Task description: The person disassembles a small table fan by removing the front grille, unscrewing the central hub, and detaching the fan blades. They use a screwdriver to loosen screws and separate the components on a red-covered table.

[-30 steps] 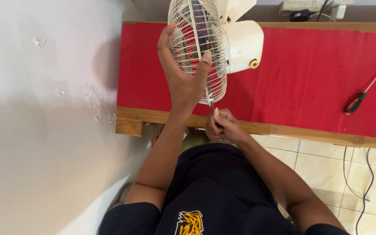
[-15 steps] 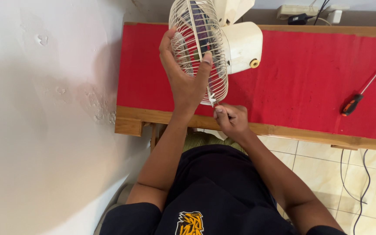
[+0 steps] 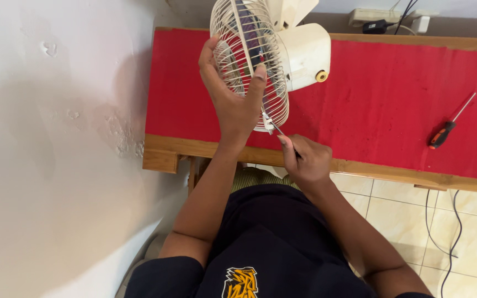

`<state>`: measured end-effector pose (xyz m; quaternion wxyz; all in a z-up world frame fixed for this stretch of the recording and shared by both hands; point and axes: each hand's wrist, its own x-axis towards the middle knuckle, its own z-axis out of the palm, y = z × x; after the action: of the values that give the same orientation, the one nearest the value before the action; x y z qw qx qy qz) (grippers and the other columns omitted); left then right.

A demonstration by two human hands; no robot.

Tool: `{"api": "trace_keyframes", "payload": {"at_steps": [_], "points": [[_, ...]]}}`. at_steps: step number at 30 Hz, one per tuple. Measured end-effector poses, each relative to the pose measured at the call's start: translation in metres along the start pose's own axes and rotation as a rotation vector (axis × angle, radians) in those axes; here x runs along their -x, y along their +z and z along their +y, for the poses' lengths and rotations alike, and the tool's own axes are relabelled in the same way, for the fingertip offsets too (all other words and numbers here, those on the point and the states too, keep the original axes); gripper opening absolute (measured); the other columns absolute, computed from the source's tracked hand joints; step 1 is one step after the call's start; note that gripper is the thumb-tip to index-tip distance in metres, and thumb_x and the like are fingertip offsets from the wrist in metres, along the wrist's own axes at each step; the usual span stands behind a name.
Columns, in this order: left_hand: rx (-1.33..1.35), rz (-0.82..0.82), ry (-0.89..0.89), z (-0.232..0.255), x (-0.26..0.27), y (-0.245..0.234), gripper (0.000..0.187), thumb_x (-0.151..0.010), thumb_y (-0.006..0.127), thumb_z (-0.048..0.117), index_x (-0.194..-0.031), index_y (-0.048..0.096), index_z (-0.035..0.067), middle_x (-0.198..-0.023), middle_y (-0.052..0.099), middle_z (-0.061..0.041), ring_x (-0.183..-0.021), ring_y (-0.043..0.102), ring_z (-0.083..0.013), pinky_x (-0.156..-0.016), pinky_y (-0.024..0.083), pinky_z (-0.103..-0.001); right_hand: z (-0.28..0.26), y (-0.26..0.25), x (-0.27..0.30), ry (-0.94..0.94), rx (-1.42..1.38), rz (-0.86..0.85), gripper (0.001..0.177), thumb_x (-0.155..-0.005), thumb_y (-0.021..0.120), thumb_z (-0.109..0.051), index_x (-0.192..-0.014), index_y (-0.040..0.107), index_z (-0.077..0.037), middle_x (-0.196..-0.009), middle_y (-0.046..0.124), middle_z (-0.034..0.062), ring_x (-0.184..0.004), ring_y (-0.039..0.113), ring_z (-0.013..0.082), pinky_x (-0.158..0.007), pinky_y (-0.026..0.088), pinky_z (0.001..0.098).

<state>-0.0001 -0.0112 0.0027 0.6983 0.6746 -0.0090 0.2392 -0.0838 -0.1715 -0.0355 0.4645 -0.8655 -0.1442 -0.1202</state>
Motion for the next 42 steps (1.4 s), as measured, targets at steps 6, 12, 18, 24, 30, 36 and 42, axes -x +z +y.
{"api": "trace_keyframes", "payload": {"at_steps": [6,12,18,24,30,36,42], "points": [[-0.202,-0.024,-0.017,0.005,0.005,0.002,0.085,-0.097,0.077,0.029,-0.16,0.023,0.01,-0.142,0.034,-0.014,-0.137,0.05,-0.0234,-0.117,0.056,-0.041,0.047,-0.005,0.013,0.282,-0.184,-0.074,0.041,-0.112,0.053,-0.016,-0.074,0.054,-0.003,-0.06,0.054,0.0084,-0.052,0.051,0.0139,-0.048,0.041,0.0328],[-0.322,-0.071,0.104,0.013,0.014,0.005,0.084,-0.094,0.081,0.025,-0.159,0.031,0.009,-0.137,0.038,-0.014,-0.133,0.048,-0.0276,-0.119,0.047,-0.044,0.095,-0.005,-0.012,0.302,-0.647,0.194,0.016,-0.106,0.059,-0.014,-0.102,0.044,-0.009,-0.123,0.058,-0.0022,-0.086,0.068,0.0126,-0.069,0.057,0.0279],[-0.356,-0.166,0.124,0.02,0.012,0.005,0.087,-0.086,0.085,0.022,-0.156,0.034,0.011,-0.14,0.039,-0.015,-0.137,0.049,-0.0306,-0.118,0.05,-0.046,0.115,0.005,-0.042,0.299,-0.882,0.161,0.042,-0.099,0.078,-0.008,-0.109,0.038,-0.013,-0.109,0.057,0.0097,-0.099,0.065,0.0131,-0.086,0.06,0.0303],[-0.337,-0.26,0.013,0.023,-0.022,-0.009,0.088,-0.088,0.082,0.029,-0.159,0.033,0.013,-0.134,0.043,-0.017,-0.129,0.06,-0.0279,-0.105,0.059,-0.042,0.098,-0.003,-0.053,0.14,-0.828,0.116,0.054,-0.092,0.086,-0.006,-0.11,0.036,-0.013,-0.116,0.054,0.0098,-0.11,0.062,0.0152,-0.093,0.058,0.0302],[-0.062,-0.324,-0.154,0.04,-0.061,-0.019,0.086,-0.085,0.077,0.034,-0.155,0.032,0.01,-0.123,0.063,-0.019,-0.108,0.074,-0.0242,-0.089,0.07,-0.039,0.074,-0.026,-0.081,-0.065,-0.772,0.123,0.065,-0.086,0.094,-0.008,-0.112,0.035,-0.013,-0.128,0.054,0.0089,-0.12,0.06,0.0156,-0.103,0.057,0.0313],[-0.047,-0.464,0.015,0.041,-0.102,-0.004,0.066,-0.099,0.078,0.038,-0.142,0.048,-0.002,-0.123,0.072,-0.019,-0.106,0.081,-0.0219,-0.09,0.07,-0.034,0.068,-0.048,-0.105,-0.109,-0.752,0.111,0.063,-0.085,0.095,-0.012,-0.11,0.038,-0.011,-0.139,0.05,0.0101,-0.125,0.062,0.0189,-0.1,0.064,0.0339],[-0.02,-0.612,-0.244,0.036,-0.142,0.023,0.053,-0.093,0.066,0.045,-0.117,0.067,-0.002,-0.098,0.08,-0.013,-0.084,0.084,-0.0225,-0.072,0.071,-0.036,0.07,-0.058,-0.113,0.014,-0.794,0.088,0.05,-0.098,0.085,-0.011,-0.112,0.037,-0.008,-0.114,0.062,0.0162,-0.103,0.076,0.029,-0.082,0.067,0.0437]]}}
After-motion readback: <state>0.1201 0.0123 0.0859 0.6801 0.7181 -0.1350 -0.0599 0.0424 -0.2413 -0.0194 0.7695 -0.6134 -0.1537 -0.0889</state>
